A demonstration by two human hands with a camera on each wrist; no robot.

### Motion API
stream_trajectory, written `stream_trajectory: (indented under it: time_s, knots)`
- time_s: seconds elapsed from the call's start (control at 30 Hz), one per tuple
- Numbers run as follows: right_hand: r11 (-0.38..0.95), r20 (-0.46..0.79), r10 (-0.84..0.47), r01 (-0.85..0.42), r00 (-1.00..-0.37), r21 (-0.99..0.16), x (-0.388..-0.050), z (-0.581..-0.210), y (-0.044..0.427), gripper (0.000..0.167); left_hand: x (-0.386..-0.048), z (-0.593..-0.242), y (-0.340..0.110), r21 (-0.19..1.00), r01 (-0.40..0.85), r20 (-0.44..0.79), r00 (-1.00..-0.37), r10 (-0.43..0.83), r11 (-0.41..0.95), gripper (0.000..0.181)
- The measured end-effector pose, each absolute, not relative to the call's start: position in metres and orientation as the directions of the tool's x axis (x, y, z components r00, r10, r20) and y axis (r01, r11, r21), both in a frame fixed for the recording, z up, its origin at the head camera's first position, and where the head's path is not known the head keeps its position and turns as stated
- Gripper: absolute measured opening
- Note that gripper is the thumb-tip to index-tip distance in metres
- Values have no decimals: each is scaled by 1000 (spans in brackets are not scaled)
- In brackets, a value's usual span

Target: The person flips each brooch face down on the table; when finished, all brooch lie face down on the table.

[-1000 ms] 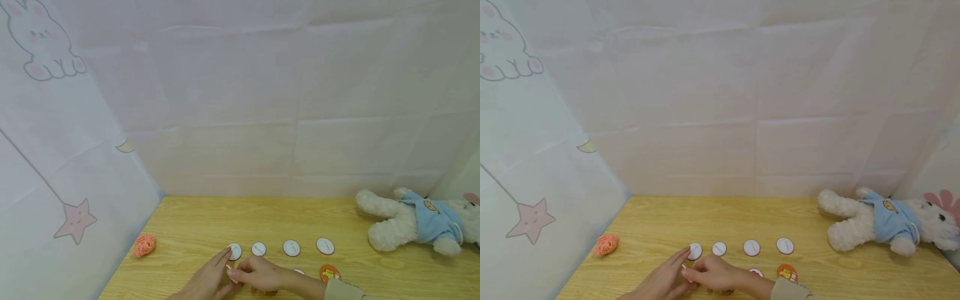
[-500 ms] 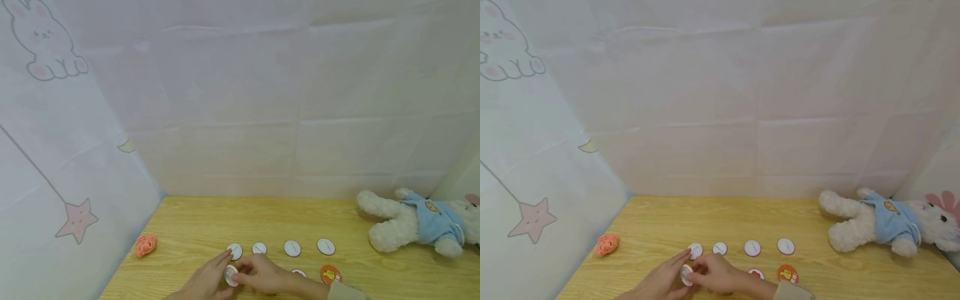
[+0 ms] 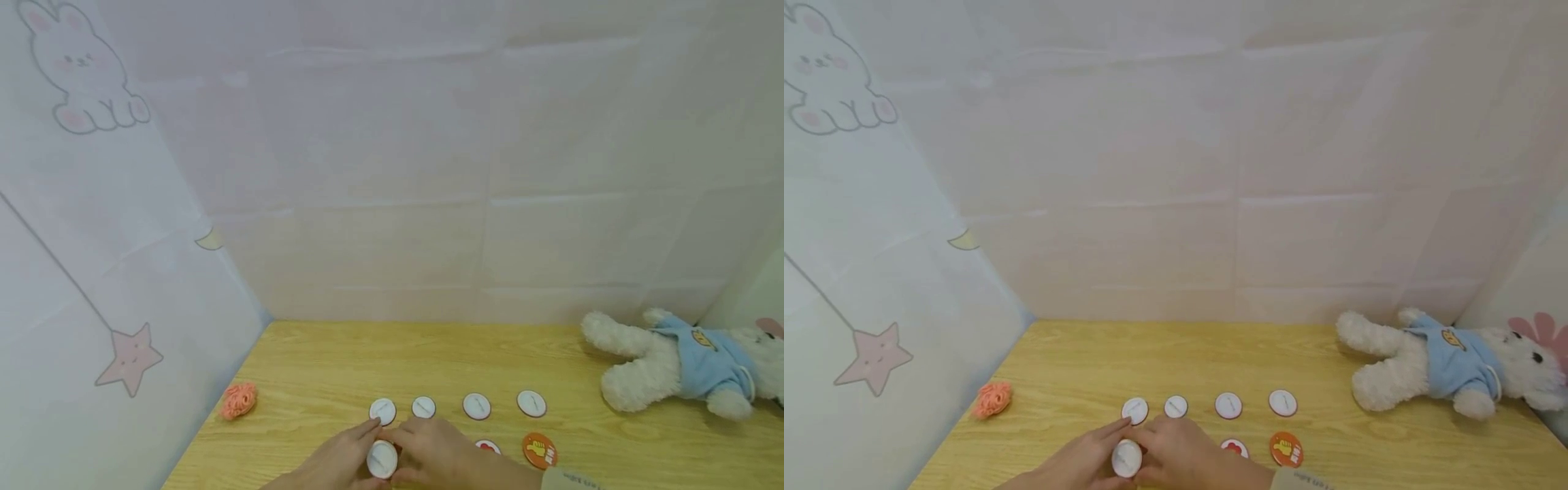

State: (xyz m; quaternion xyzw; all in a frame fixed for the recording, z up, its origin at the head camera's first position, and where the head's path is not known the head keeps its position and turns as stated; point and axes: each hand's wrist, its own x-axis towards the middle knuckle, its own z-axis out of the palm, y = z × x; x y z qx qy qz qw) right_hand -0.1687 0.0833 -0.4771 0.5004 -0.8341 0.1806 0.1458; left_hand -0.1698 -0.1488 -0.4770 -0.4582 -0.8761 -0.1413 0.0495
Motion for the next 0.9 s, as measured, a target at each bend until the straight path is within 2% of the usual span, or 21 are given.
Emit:
stream_trajectory:
  time_s: [0.17, 0.27, 0.4, 0.67, 0.9]
  knots:
    - [451, 504, -794, -885, -339, 114, -166, -483, 78, 56, -170, -479, -150, 204, 819, 155, -568, 808, 537, 69]
    - [470, 520, -788, -868, -331, 159, -165, -483, 73, 52, -169, -479, -152, 206, 821, 149, -565, 812, 533, 68]
    - [501, 482, -779, -860, -401, 94, -165, -481, 72, 47, -167, -479, -153, 200, 824, 162, -562, 811, 530, 67]
    - [557, 365, -751, -825, -550, -95, -167, -484, 71, 37, -165, -481, -154, 201, 801, 146, -594, 791, 564, 53]
    - [596, 289, -729, -783, -620, -177, -167, -487, 69, 34, -167, -483, -157, 236, 810, 181, -579, 795, 536, 45]
